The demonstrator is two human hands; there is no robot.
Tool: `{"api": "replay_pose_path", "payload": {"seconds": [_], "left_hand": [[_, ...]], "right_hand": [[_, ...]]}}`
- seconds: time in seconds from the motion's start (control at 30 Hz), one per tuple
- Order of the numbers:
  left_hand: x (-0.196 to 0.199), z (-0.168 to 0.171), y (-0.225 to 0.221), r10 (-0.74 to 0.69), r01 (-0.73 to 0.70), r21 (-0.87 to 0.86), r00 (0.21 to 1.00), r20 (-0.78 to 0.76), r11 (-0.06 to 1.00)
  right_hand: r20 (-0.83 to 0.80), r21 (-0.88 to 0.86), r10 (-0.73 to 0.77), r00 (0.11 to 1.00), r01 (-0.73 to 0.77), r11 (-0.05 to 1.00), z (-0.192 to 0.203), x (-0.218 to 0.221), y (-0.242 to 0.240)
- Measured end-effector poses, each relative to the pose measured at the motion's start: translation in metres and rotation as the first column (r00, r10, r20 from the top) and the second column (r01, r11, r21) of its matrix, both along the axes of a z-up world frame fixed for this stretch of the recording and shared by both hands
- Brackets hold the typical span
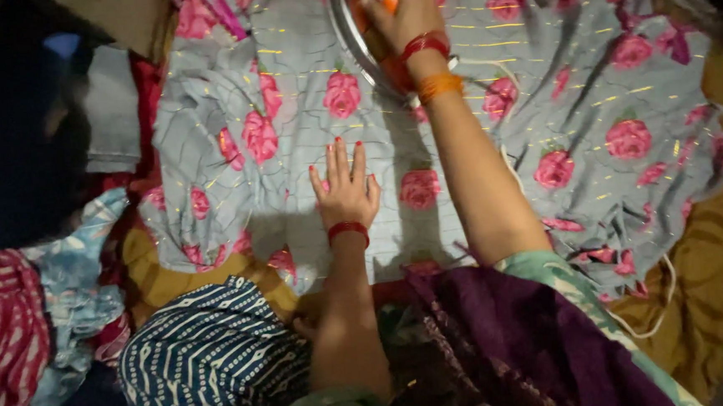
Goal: The recorder irons a large piece of floral pattern clothing on a flat surface.
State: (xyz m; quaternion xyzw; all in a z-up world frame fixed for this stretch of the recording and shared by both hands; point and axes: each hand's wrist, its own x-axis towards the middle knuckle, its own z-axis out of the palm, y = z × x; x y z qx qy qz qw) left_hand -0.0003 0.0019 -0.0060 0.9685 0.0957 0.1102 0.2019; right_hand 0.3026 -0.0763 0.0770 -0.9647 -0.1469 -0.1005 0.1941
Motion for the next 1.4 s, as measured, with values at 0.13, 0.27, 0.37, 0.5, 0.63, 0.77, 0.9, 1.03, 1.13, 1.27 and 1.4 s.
{"api": "replay_pose_path", "payload": {"seconds": [0.13,0.27,0.37,0.5,0.63,0.77,0.9,1.03,1.13,1.27,1.4], "left_hand": [[0.001,-0.001,0.000,-0.012,0.013,0.020,0.999,-0.045,1.000],[-0.001,-0.001,-0.002,-0.010,0.011,0.026,0.999,-0.043,1.000],[-0.002,0.000,-0.003,-0.007,0.009,0.047,0.999,-0.048,0.999],[0.000,0.006,-0.003,-0.007,0.009,0.025,0.998,-0.065,1.000],[0.002,0.008,0.000,-0.007,0.008,0.017,0.998,-0.069,1.000],[0.001,0.005,0.000,0.014,-0.014,0.006,0.998,-0.058,1.000],[-0.002,0.005,0.001,-0.006,0.007,0.021,0.999,-0.052,1.000],[0.000,0.000,-0.002,0.003,-0.002,0.039,1.000,-0.021,0.999],[-0.002,0.004,-0.001,0.001,0.000,0.054,1.000,-0.011,0.999],[-0.002,0.005,-0.003,-0.001,0.001,0.033,1.000,-0.005,0.999],[-0.003,0.006,-0.003,0.007,-0.007,0.055,1.000,-0.002,0.998]], "right_hand": [[0.026,0.081,0.033,0.999,-0.035,0.996,0.001,-0.052,-0.012],[-0.022,0.058,0.000,1.000,0.002,0.998,0.026,-0.115,-0.021],[-0.086,0.008,-0.033,0.996,0.033,0.999,0.035,-0.124,-0.024],[-0.111,-0.016,-0.018,0.994,0.017,1.000,0.043,-0.106,-0.021],[-0.033,0.005,0.046,0.998,-0.046,0.999,0.039,-0.068,-0.016],[0.055,0.009,0.089,0.995,-0.090,0.996,0.026,-0.019,-0.010],[0.020,0.033,0.037,0.999,-0.037,0.999,0.017,-0.017,-0.011],[-0.016,0.061,0.021,1.000,-0.020,0.998,0.005,-0.036,-0.028],[-0.082,0.031,0.003,0.997,0.000,1.000,0.024,-0.090,-0.039],[-0.137,0.012,-0.022,0.990,0.024,1.000,0.043,-0.134,-0.055],[-0.112,-0.015,-0.015,0.994,0.014,1.000,0.039,-0.128,-0.058]]}}
